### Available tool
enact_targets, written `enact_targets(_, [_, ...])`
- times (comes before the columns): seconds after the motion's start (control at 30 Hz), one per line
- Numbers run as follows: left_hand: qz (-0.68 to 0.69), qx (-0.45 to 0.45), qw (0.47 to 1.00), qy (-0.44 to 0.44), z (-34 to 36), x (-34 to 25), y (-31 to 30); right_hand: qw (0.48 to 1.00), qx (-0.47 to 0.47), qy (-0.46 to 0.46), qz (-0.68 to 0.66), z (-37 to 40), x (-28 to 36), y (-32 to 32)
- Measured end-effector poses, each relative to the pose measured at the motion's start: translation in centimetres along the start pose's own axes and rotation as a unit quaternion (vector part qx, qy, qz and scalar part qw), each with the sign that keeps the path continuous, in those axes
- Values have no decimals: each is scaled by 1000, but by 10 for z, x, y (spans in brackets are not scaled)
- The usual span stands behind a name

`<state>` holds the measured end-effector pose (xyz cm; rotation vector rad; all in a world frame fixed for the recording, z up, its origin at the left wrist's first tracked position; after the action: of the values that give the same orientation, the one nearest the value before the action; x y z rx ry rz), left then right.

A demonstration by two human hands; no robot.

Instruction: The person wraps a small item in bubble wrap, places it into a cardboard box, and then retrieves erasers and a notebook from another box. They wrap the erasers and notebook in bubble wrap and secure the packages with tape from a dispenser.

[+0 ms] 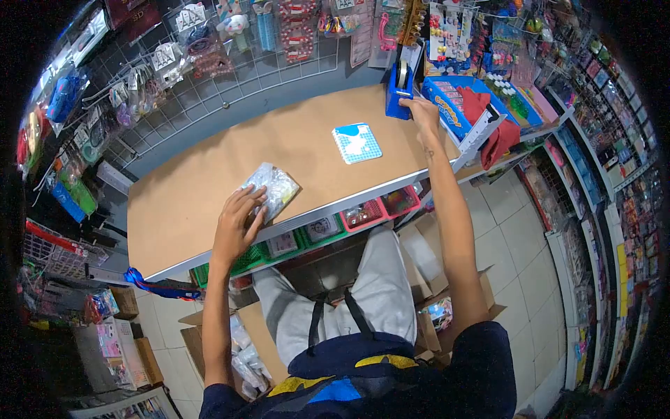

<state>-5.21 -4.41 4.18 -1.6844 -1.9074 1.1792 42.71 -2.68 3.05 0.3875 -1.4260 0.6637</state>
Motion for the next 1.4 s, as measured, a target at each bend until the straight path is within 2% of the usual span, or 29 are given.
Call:
enact_targets(0.1, [-2, -15, 1000, 4, 0, 0, 0, 1000, -12, -16, 1, -4, -1, -2])
enact_targets(0.3, [4, -24, 1000, 0, 0, 0, 0, 995, 25, -23, 95, -20, 2, -2])
enact_targets(0.4, [2, -22, 1000, 1, 1, 0, 1, 998, 17, -22, 64, -23, -1, -2])
enact_targets(0.5, [-2, -23, 1000, 9, 0, -2, 0, 951, -45, -86, 293, -28, 3, -5])
enact_targets(0.6, [-1, -28, 999, 15, 3, 2, 1, 982, -17, -80, 170, -4, -25, -20])
enact_targets(0.67, [-6, -28, 999, 14, -4, 3, 0, 975, -32, -108, 189, 10, -13, -17])
enact_targets(0.8, [2, -16, 1000, 20, 0, 1, 2, 978, -32, -88, 186, 23, -24, -17])
enact_targets(0.9, [-4, -15, 1000, 17, 3, 0, 0, 991, 92, -96, 24, 45, -23, 0])
enact_targets(1.0, [-1, -16, 1000, 22, 2, 0, 1, 967, 254, -3, -33, 102, -4, 43])
enact_targets(1.1, [-10, -5, 999, 38, 5, 0, 3, 937, 346, -23, 48, 147, 10, 85])
enact_targets(1.13, [-17, 6, 999, 46, 6, 0, 4, 924, 378, 1, 54, 157, 7, 98])
enact_targets(1.23, [-29, 27, 998, 51, 9, 3, 8, 871, 463, -23, 164, 196, 21, 133])
enact_targets(1.27, [-32, 33, 998, 48, 10, 4, 9, 862, 468, 3, 196, 202, 21, 140])
enact_targets(1.4, [-30, 22, 998, 57, 10, 3, 8, 853, 503, -14, 134, 210, 25, 170])
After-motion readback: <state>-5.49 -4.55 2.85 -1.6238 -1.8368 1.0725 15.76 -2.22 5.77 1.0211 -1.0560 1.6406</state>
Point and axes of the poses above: each hand's wrist, its own z-axis away from the middle knuckle, its own y-axis out of the palm, x = y × z, the point moved 7 cm from there along -z, towards the middle knuckle, and after that the axes turned 13 degrees about y, right-handed, at the moved point
